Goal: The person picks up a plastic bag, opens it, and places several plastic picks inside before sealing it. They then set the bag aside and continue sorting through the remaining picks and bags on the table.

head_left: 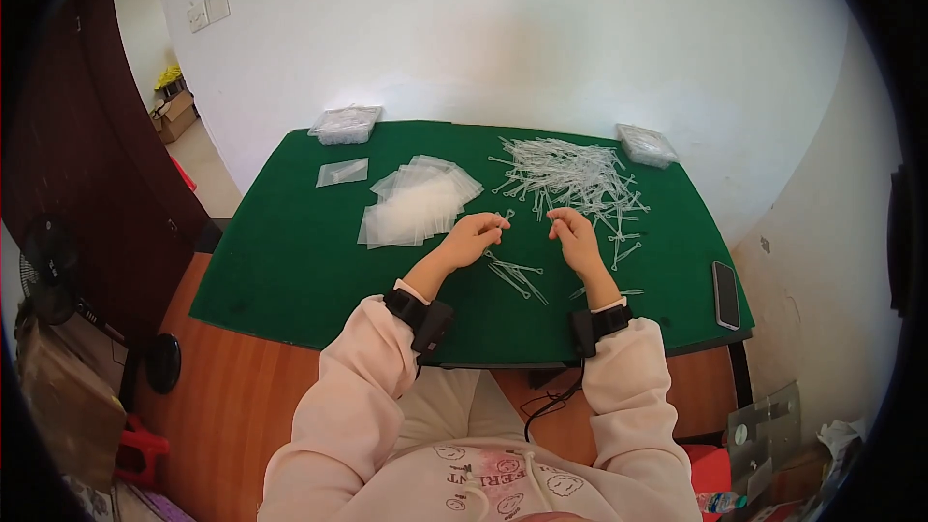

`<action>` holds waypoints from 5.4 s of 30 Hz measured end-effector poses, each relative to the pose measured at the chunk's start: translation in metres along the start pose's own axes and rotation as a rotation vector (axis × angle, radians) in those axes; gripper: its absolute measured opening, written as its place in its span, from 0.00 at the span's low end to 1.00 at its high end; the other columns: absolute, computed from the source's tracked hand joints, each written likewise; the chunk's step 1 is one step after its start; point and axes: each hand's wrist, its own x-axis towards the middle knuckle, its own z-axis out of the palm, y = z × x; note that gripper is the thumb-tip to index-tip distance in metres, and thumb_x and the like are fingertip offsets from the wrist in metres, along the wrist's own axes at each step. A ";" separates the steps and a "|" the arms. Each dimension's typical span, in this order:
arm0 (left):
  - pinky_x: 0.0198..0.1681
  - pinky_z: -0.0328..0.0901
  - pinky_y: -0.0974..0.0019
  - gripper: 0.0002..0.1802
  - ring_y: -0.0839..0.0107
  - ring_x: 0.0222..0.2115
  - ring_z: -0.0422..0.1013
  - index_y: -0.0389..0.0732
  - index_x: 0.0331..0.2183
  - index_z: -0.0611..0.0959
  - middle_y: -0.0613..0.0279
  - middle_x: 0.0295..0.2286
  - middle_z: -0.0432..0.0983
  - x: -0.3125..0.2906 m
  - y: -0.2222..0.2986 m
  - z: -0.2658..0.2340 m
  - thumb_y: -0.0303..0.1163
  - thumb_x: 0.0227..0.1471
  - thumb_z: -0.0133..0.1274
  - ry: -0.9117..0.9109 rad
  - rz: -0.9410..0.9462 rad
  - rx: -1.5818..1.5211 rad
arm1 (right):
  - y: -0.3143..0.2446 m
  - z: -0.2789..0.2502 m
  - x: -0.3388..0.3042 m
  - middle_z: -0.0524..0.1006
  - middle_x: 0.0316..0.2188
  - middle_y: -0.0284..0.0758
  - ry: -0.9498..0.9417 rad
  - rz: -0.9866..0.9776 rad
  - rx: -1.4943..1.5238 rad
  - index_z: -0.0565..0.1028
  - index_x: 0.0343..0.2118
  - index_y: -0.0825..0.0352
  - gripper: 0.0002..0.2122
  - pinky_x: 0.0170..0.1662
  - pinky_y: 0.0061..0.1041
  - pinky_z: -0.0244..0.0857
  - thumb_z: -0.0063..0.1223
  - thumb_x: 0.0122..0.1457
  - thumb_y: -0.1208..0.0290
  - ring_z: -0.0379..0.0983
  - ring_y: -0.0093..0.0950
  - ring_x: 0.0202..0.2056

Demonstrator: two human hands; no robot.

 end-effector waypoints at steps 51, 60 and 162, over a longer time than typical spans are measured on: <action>0.28 0.62 0.67 0.06 0.66 0.26 0.67 0.41 0.26 0.78 0.64 0.23 0.69 -0.017 0.021 0.013 0.33 0.44 0.54 -0.165 0.301 0.649 | -0.007 -0.019 -0.014 0.75 0.24 0.37 0.019 0.253 -0.968 0.74 0.25 0.64 0.07 0.31 0.32 0.66 0.55 0.44 0.67 0.73 0.36 0.28; 0.32 0.63 0.65 0.06 0.64 0.30 0.68 0.42 0.26 0.78 0.62 0.25 0.69 -0.021 0.023 0.014 0.31 0.41 0.55 -0.271 0.191 0.657 | -0.002 -0.013 -0.010 0.75 0.26 0.42 -0.011 0.339 -1.043 0.73 0.29 0.66 0.08 0.34 0.34 0.66 0.52 0.45 0.70 0.73 0.40 0.31; 0.20 0.52 0.79 0.07 0.86 0.18 0.56 0.39 0.27 0.74 0.76 0.19 0.63 0.000 -0.004 0.010 0.32 0.52 0.47 0.335 -0.093 -0.251 | -0.002 0.004 -0.003 0.63 0.14 0.20 -0.035 0.207 0.244 0.70 0.28 0.66 0.04 0.17 0.11 0.46 0.50 0.53 0.72 0.54 0.10 0.15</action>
